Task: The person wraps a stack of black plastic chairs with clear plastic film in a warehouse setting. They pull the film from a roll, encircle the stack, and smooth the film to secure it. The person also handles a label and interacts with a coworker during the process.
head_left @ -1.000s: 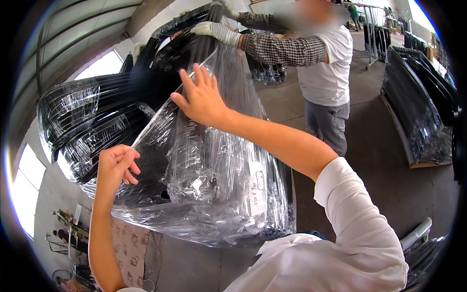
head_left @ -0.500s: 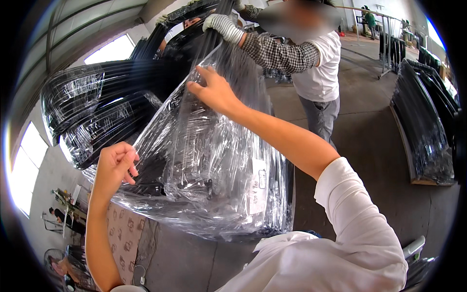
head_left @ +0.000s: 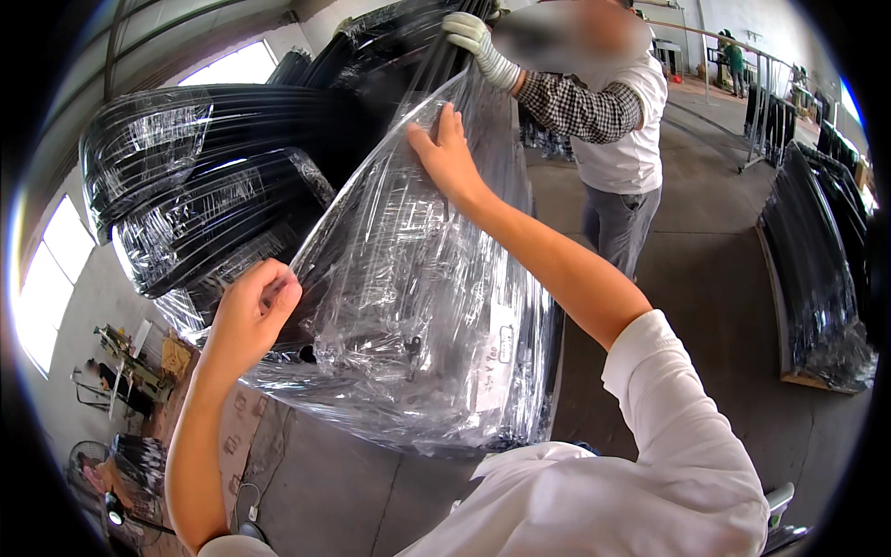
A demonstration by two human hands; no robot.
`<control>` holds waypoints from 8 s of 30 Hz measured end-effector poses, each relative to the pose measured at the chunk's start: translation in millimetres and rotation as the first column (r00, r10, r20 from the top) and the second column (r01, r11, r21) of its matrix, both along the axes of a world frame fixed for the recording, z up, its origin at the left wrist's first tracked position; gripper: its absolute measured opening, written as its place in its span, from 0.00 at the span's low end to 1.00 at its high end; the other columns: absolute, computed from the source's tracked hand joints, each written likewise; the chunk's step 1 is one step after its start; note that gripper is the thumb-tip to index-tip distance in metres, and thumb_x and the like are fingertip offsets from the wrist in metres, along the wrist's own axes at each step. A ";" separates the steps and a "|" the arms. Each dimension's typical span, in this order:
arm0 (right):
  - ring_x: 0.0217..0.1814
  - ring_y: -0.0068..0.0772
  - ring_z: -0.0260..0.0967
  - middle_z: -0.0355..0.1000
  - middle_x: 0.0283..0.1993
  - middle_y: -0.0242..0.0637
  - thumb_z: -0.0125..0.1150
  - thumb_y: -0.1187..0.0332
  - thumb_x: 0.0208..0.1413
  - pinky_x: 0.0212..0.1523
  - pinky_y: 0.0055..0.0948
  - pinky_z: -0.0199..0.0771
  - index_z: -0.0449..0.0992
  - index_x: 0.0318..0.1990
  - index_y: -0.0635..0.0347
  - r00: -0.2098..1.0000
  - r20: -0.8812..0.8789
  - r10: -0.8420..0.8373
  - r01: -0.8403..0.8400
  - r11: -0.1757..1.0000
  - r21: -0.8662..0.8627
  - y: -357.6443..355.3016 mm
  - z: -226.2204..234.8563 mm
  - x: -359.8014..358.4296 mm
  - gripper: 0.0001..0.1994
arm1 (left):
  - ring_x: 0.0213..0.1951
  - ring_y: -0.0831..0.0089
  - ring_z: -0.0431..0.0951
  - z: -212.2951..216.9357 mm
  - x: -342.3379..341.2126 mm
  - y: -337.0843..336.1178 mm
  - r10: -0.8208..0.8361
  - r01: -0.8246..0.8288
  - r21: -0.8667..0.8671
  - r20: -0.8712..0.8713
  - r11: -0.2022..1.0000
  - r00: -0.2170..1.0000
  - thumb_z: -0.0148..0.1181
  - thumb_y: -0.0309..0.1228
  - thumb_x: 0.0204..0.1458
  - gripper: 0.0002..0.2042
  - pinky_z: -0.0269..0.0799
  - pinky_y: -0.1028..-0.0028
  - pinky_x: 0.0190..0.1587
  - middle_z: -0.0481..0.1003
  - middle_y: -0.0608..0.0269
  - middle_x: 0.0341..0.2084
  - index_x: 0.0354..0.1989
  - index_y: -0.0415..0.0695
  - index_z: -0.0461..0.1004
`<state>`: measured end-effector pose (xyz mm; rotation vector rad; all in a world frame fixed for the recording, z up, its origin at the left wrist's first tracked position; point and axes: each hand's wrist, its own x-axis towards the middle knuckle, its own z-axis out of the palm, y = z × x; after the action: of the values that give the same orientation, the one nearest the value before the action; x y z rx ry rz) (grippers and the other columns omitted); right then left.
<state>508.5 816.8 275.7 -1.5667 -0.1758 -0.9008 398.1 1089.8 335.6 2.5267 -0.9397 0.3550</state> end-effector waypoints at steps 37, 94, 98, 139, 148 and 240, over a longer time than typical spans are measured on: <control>0.29 0.36 0.70 0.73 0.28 0.37 0.52 0.61 0.50 0.28 0.29 0.68 0.77 0.24 0.60 0.480 0.670 0.567 0.058 0.741 -0.669 82.9 -10.5 -60.6 0.13 | 0.57 0.58 0.64 -136.1 -28.8 55.4 -0.053 0.087 -0.029 0.586 0.996 0.809 0.59 0.29 0.43 0.16 0.45 0.52 0.63 0.68 0.60 0.51 0.44 0.50 0.68; 0.32 0.28 0.67 0.72 0.27 0.25 0.53 0.62 0.50 0.41 0.31 0.58 0.72 0.18 0.53 0.506 0.667 0.547 -0.085 0.801 -0.592 115.0 -29.6 -90.0 0.12 | 0.64 0.50 0.46 -220.5 2.1 -42.4 0.067 0.385 -0.185 0.952 0.904 0.300 0.46 0.45 0.48 0.21 0.27 0.52 0.64 0.58 0.46 0.55 0.43 0.41 0.62; 0.27 0.34 0.64 0.66 0.19 0.28 0.56 0.61 0.46 0.36 0.35 0.60 0.69 0.14 0.56 0.451 0.719 0.529 -0.053 0.820 -0.570 135.3 -19.1 -81.9 0.14 | 0.63 0.47 0.45 -216.7 8.5 -55.5 0.064 0.543 -0.212 0.959 0.813 0.278 0.46 0.47 0.46 0.25 0.34 0.48 0.62 0.57 0.43 0.57 0.46 0.39 0.63; 0.59 0.53 0.57 0.59 0.57 0.56 0.47 0.60 0.57 0.60 0.43 0.53 0.68 0.51 0.60 0.759 0.651 -0.008 0.289 0.900 -0.326 -232.5 45.1 231.9 0.18 | 0.46 0.61 0.68 -131.8 -53.0 -155.9 0.950 -0.708 -0.660 0.307 0.251 0.051 0.47 0.33 0.53 0.11 0.58 0.57 0.50 0.69 0.58 0.39 0.41 0.43 0.70; 0.61 0.51 0.54 0.57 0.59 0.51 0.52 0.62 0.54 0.61 0.53 0.49 0.63 0.55 0.55 0.426 0.901 0.085 0.265 0.940 -0.214 -272.8 124.2 361.0 0.21 | 0.53 0.53 0.65 -3.2 174.4 -322.5 0.432 -0.902 -0.175 0.902 0.394 0.013 0.40 0.38 0.60 0.20 0.54 0.61 0.58 0.66 0.47 0.52 0.55 0.37 0.63; 0.72 0.35 0.36 0.44 0.69 0.35 0.40 0.51 0.60 0.68 0.46 0.30 0.50 0.66 0.44 0.525 0.769 0.365 0.303 0.765 -0.569 -269.7 60.7 390.5 0.27 | 0.41 0.59 0.71 12.5 258.7 -324.0 0.623 -0.674 -0.574 0.753 0.465 -0.212 0.51 0.39 0.49 0.17 0.64 0.62 0.46 0.73 0.55 0.34 0.40 0.38 0.71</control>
<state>899.0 547.1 336.5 -1.5532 -1.3968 -1.6695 656.9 765.8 348.0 2.3513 0.4619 2.4753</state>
